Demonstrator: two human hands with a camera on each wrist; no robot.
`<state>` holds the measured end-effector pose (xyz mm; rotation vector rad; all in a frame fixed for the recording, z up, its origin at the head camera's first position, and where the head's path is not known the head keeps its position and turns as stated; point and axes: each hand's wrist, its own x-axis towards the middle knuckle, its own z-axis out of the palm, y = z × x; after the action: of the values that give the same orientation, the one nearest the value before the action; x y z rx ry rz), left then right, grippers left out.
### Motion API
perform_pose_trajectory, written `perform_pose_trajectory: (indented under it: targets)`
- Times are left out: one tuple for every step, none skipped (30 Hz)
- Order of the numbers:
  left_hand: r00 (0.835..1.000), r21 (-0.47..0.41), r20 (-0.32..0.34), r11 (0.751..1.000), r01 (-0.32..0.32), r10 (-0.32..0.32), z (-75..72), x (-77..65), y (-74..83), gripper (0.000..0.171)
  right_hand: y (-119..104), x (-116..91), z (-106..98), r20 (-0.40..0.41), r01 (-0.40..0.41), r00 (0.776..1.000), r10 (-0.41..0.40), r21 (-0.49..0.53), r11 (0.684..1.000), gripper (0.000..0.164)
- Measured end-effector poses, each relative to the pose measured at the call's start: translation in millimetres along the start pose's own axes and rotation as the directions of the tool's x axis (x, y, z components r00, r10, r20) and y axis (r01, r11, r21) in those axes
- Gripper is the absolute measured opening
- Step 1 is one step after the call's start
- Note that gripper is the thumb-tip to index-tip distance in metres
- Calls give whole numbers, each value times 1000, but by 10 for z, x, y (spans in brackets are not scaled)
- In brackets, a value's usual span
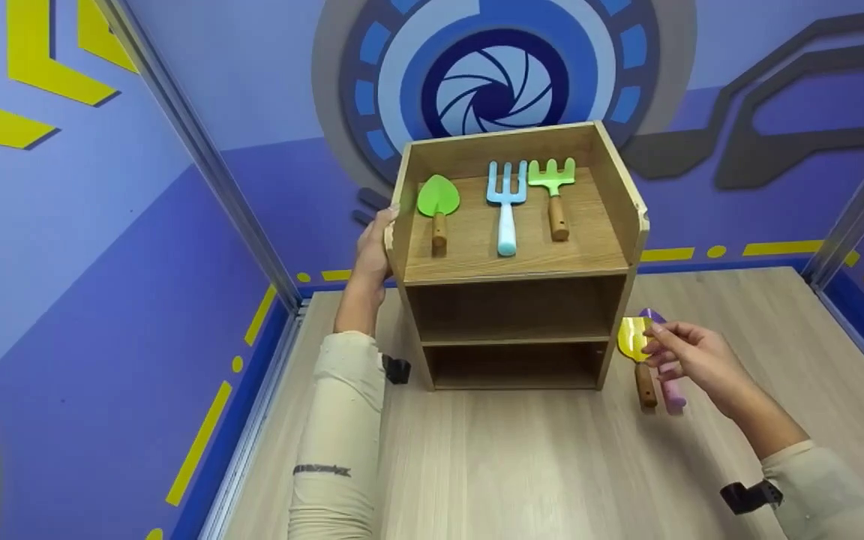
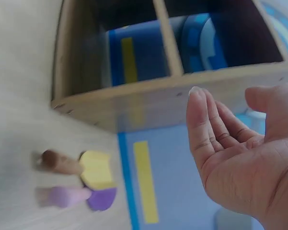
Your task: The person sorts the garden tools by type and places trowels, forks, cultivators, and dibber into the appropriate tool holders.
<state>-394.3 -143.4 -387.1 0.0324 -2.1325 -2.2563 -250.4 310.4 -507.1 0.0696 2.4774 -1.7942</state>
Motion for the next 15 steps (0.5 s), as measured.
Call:
perform_pose_trajectory:
  targets:
    - [1000, 2, -2, 1000, 0, 0, 4, 1, 3, 65, 58, 11, -11, -9, -28, 1000, 28, -20, 999, 56]
    - [1000, 4, -3, 1000, 0, 0, 6, 1, 5, 65, 115, 19, -23, -15, -54, 998, 54, -35, 998, 60]
    - [1000, 6, -2, 1000, -1, 1, 8, 1, 6, 65, 172, 27, -41, -17, -78, 997, 77, -55, 995, 62]
    - [1000, 9, -3, 1000, -1, 1, 8, -1, 10, 65, 229, 34, -59, -21, -100, 995, 99, -70, 993, 64]
    - [1000, 12, -3, 1000, 0, 0, 7, 0, 10, 66, 287, 42, -76, -25, -121, 993, 119, -81, 989, 67]
    - [1000, 13, -3, 1000, 1, -1, 5, -1, 9, 66, 343, 47, -94, -26, -140, 990, 138, -90, 986, 68]
    - [1000, 15, -1, 1000, 3, -3, 3, -1, 8, 66, 397, 51, -111, -26, -155, 988, 153, -94, 983, 69]
    - [1000, 15, 0, 1000, 4, -4, 1, -1, 7, 67, 451, 54, -130, -25, -171, 985, 169, -100, 980, 71]
    - [1000, 15, 0, 1000, 4, -4, -2, 0, 5, 67, 504, 55, -149, -24, -184, 983, 183, -107, 977, 72]
    - [1000, 14, 2, 1000, 2, -3, -4, 1, 3, 67, 554, 56, -165, -23, -196, 981, 194, -111, 974, 73]
    - [1000, 13, 4, 1000, 0, -1, -6, 2, 0, 67, 602, 55, -180, -22, -206, 978, 205, -115, 972, 74]
    - [1000, 12, 5, 1000, 0, 0, -7, 2, -1, 67, 649, 56, -195, -21, -214, 977, 213, -119, 970, 75]
    - [1000, 11, 3, 1000, -2, 2, -9, 1, -3, 66, 692, 57, -208, -22, -221, 975, 220, -116, 968, 75]
    - [1000, 10, 2, 1000, -3, 3, -11, 1, -5, 66, 736, 61, -221, -24, -228, 974, 227, -113, 967, 75]
    - [1000, 13, -1, 1000, -3, 3, -14, -3, -7, 66, 774, 63, -232, -24, -235, 972, 234, -108, 966, 75]
